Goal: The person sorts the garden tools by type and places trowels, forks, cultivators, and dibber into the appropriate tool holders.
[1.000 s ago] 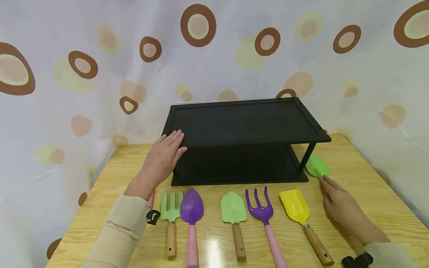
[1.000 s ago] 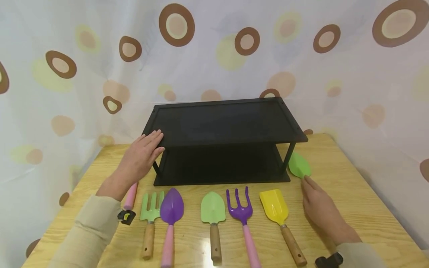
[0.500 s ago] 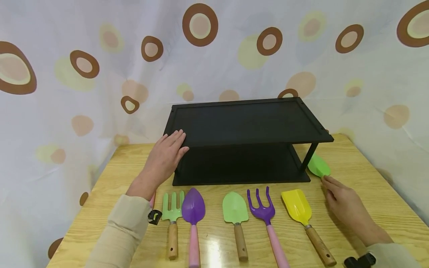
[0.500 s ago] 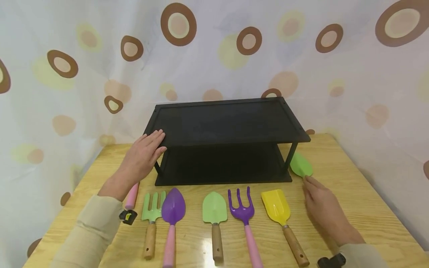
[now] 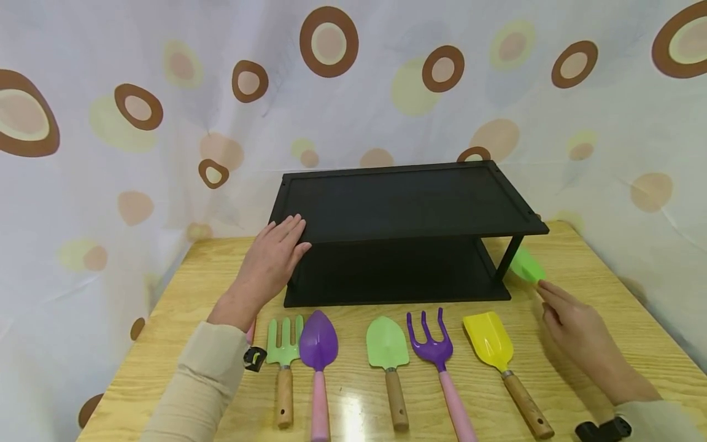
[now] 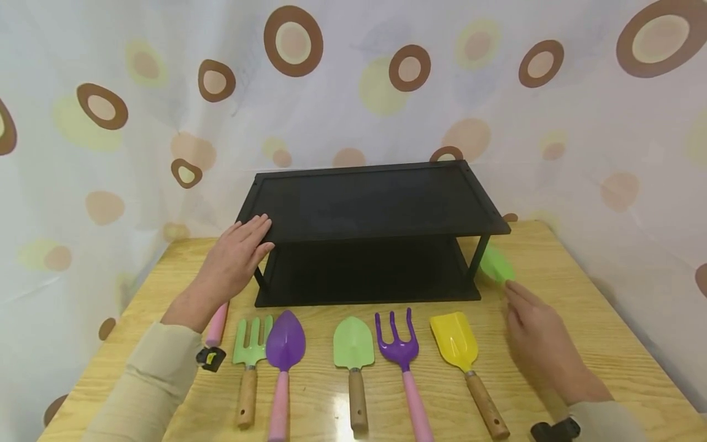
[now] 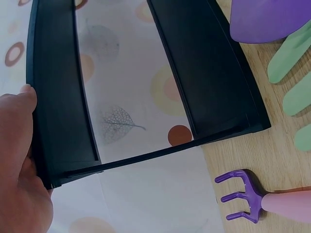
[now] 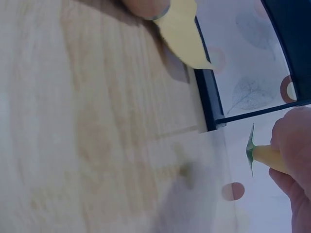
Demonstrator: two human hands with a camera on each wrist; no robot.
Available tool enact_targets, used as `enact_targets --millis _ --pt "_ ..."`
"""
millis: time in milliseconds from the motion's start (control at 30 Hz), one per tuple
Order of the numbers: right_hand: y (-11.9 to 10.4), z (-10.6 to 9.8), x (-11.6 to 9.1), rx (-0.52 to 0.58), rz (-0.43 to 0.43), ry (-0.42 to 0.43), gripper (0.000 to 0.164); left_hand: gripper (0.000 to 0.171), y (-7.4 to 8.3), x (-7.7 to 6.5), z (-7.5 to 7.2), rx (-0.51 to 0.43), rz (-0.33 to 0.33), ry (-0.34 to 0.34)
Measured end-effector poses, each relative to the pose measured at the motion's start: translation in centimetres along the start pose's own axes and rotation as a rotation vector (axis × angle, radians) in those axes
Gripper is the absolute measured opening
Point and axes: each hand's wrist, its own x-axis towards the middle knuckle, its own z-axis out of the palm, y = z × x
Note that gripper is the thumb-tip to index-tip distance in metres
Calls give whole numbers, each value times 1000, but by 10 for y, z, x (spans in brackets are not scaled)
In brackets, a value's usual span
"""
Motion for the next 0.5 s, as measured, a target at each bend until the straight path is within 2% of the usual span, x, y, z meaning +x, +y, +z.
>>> enact_targets --millis 367,500 --pt "-1 -19 14 -18 -56 58 41 52 0 -1 2 0 3 7" --pt "2 -25 19 -22 -91 74 33 51 -1 -1 2 2 5 15"
